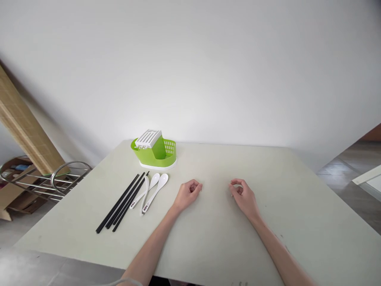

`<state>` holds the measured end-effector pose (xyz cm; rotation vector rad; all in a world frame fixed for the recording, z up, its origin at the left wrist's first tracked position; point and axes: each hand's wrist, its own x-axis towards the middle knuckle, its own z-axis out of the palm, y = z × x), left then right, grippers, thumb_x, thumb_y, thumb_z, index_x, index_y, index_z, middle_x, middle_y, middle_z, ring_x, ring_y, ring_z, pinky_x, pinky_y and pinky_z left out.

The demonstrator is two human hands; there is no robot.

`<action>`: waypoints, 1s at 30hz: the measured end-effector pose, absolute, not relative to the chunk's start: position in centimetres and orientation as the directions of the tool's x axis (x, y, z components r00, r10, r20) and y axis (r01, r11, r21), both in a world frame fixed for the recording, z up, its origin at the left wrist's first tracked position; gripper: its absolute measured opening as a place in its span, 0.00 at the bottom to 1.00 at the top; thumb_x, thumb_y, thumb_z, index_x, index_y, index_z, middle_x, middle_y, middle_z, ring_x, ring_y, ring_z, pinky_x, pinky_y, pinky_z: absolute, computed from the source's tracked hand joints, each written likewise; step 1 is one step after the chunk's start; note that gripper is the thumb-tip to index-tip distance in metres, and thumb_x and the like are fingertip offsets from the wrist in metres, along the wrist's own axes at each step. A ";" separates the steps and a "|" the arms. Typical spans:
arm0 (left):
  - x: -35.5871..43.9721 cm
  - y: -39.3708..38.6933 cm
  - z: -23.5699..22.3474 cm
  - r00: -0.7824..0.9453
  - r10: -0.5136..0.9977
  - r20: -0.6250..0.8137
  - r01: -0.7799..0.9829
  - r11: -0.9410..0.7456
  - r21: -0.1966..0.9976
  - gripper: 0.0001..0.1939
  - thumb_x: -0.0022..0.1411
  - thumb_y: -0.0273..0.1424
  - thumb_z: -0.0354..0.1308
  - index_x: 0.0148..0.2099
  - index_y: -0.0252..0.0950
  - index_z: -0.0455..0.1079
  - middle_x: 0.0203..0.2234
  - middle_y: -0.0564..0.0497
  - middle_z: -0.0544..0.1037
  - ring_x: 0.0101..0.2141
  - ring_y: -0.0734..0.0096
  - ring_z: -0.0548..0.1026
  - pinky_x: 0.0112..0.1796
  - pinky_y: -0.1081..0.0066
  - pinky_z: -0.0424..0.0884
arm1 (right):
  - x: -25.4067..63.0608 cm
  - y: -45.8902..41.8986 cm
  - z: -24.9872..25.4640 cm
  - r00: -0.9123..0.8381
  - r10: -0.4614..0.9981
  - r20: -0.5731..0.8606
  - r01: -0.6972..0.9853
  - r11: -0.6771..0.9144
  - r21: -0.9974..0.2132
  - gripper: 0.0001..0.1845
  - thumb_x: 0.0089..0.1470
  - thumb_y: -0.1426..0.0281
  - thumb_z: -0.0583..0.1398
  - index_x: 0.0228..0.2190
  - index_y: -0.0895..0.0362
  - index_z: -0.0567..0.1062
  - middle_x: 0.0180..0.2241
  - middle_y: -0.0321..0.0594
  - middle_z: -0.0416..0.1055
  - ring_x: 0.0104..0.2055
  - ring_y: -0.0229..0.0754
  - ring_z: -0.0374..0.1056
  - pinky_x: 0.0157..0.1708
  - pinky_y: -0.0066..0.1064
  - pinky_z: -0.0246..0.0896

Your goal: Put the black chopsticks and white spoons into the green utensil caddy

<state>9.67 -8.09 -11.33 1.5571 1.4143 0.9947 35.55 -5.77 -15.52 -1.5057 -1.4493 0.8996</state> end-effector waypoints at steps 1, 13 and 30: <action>9.7 -8.1 -11.3 0.068 0.997 0.041 0.375 -0.064 0.925 0.21 0.68 0.49 0.56 0.32 0.37 0.68 0.18 0.58 0.66 0.21 0.76 0.61 0.26 0.73 0.57 | 35.5 -5.8 -15.5 0.075 0.996 0.057 0.401 0.022 -0.916 0.21 0.61 0.48 0.59 0.44 0.51 0.73 0.26 0.34 0.74 0.29 0.45 0.70 0.32 0.35 0.63; 9.8 -7.9 -11.5 0.078 0.996 0.047 0.391 -0.074 0.918 0.20 0.68 0.48 0.56 0.32 0.37 0.69 0.19 0.58 0.66 0.22 0.75 0.61 0.27 0.72 0.57 | 35.7 -5.8 -15.8 0.067 0.996 0.055 0.418 0.022 -0.908 0.20 0.62 0.49 0.58 0.45 0.50 0.72 0.28 0.35 0.74 0.30 0.45 0.71 0.31 0.34 0.63; 10.0 -7.9 -11.3 0.083 0.995 0.060 0.411 -0.089 0.907 0.21 0.67 0.48 0.56 0.31 0.37 0.69 0.20 0.58 0.66 0.23 0.75 0.60 0.27 0.72 0.57 | 35.7 -5.9 -15.6 0.068 0.995 0.068 0.435 0.032 -0.900 0.18 0.61 0.51 0.59 0.44 0.51 0.73 0.25 0.34 0.73 0.28 0.45 0.69 0.32 0.35 0.63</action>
